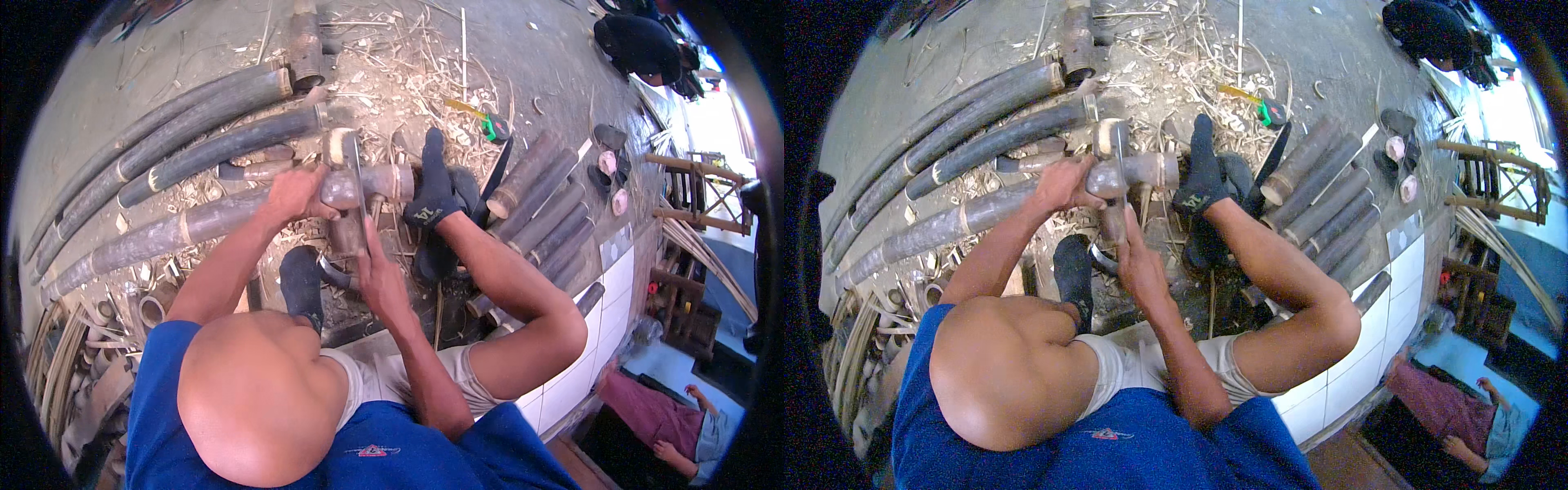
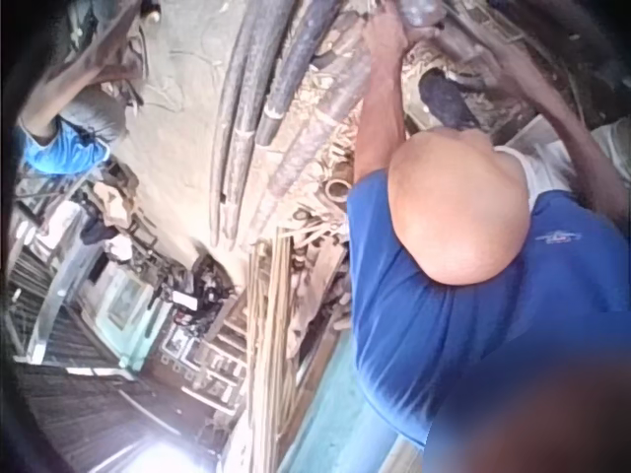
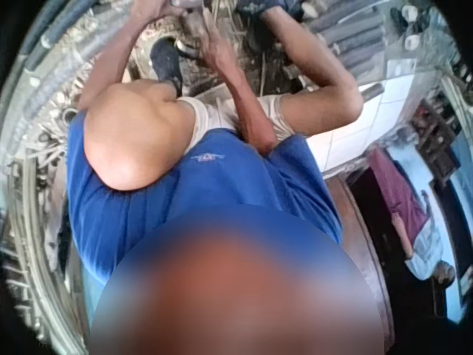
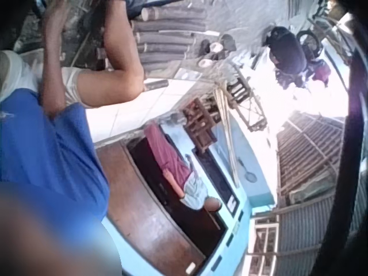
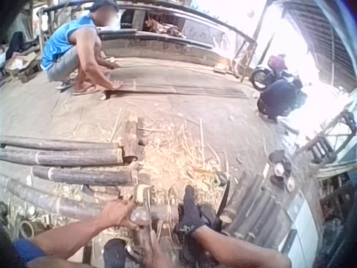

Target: The person sits on the floor and uses a wooden mallet and a chisel to hollow and shape the ends of bamboo poles. They repeatedly strike the chisel, rotate the pole, and clear debris, then set the finished piece aside and pick up another pole to continue.

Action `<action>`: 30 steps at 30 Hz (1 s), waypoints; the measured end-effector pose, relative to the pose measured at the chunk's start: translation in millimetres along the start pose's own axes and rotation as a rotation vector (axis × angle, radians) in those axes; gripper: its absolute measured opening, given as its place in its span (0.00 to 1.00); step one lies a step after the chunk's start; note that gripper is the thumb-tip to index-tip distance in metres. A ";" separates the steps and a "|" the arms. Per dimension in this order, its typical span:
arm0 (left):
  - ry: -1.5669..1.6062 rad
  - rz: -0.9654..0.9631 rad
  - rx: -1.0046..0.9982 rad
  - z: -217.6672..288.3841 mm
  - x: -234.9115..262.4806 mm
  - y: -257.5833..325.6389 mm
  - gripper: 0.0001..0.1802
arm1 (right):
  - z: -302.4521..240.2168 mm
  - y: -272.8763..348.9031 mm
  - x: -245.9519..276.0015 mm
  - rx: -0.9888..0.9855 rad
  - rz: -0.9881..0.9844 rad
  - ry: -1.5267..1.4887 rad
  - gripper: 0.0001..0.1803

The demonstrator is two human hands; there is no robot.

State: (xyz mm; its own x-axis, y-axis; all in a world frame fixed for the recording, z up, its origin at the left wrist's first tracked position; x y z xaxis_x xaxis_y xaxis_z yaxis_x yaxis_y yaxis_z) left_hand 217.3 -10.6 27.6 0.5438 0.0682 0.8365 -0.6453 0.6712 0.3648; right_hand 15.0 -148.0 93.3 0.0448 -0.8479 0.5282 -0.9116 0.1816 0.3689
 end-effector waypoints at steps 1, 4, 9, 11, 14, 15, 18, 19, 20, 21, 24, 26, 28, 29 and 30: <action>0.043 -0.037 -0.023 0.0 -1.0 0.6 0.60 | 5.8 0.7 -2.6 -0.102 -0.051 0.004 0.37; 0.085 -0.121 -0.017 0.2 -6.2 2.6 0.63 | 9.5 1.3 -4.9 -0.125 -0.078 -0.006 0.38; -0.022 -0.030 0.050 1.9 -7.1 4.0 0.60 | 2.9 0.3 -0.2 0.015 0.011 -0.019 0.39; -0.020 -0.030 0.027 0.8 -7.1 2.1 0.58 | 6.3 2.2 -1.1 -0.063 -0.030 -0.001 0.38; 0.038 -0.097 0.003 -2.8 -11.8 -2.6 0.57 | 6.6 6.0 0.4 -0.053 -0.037 -0.007 0.38; 0.032 -0.105 0.009 -2.7 -14.7 -2.2 0.58 | 11.3 8.6 -1.3 -0.139 -0.083 -0.001 0.38; -0.139 0.062 0.023 4.6 -17.9 5.0 0.59 | 7.2 8.8 1.5 -0.067 -0.034 0.010 0.38; -0.181 0.070 0.014 6.3 -18.9 7.3 0.60 | 8.7 9.9 0.8 -0.108 -0.058 0.016 0.38; -0.196 0.080 0.006 6.3 -17.6 8.4 0.61 | 5.6 10.0 2.5 -0.070 -0.035 0.009 0.38; -0.176 0.116 -0.006 6.9 -14.3 9.1 0.60 | -1.5 10.0 6.0 0.046 0.021 -0.012 0.39; -0.004 -0.011 -0.006 1.2 -6.9 4.2 0.55 | 4.0 14.2 3.8 -0.168 -0.114 -0.048 0.36; -0.004 -0.124 0.042 3.6 -10.0 6.3 0.53 | 1.4 14.4 5.9 -0.177 -0.137 -0.041 0.36; -0.128 -0.011 0.076 12.0 -7.3 10.8 0.50 | -0.2 11.9 8.3 -0.180 -0.133 -0.009 0.36; -0.180 0.045 0.051 18.7 -8.1 15.3 0.50 | -1.7 10.5 10.0 -0.150 -0.114 0.017 0.36; -0.239 0.147 0.030 23.7 -5.8 20.0 0.50 | -6.7 9.0 12.5 -0.040 -0.056 0.028 0.36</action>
State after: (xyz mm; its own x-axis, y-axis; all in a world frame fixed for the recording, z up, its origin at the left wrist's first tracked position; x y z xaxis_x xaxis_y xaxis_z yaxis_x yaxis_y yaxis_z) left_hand 188.5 -15.1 39.7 0.3035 -0.0157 0.9527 -0.7253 0.6446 0.2417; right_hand 10.1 -153.7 108.3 0.1071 -0.8432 0.5268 -0.8903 0.1545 0.4283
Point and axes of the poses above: each hand's wrist, its own y-axis away from the middle knuckle, its own x-axis out of the back of the hand, z = x × y, the point moved 5 cm from there along -y, towards the middle knuckle, and after that the axes turned 5 degrees about -y, right-handed, at the moved point
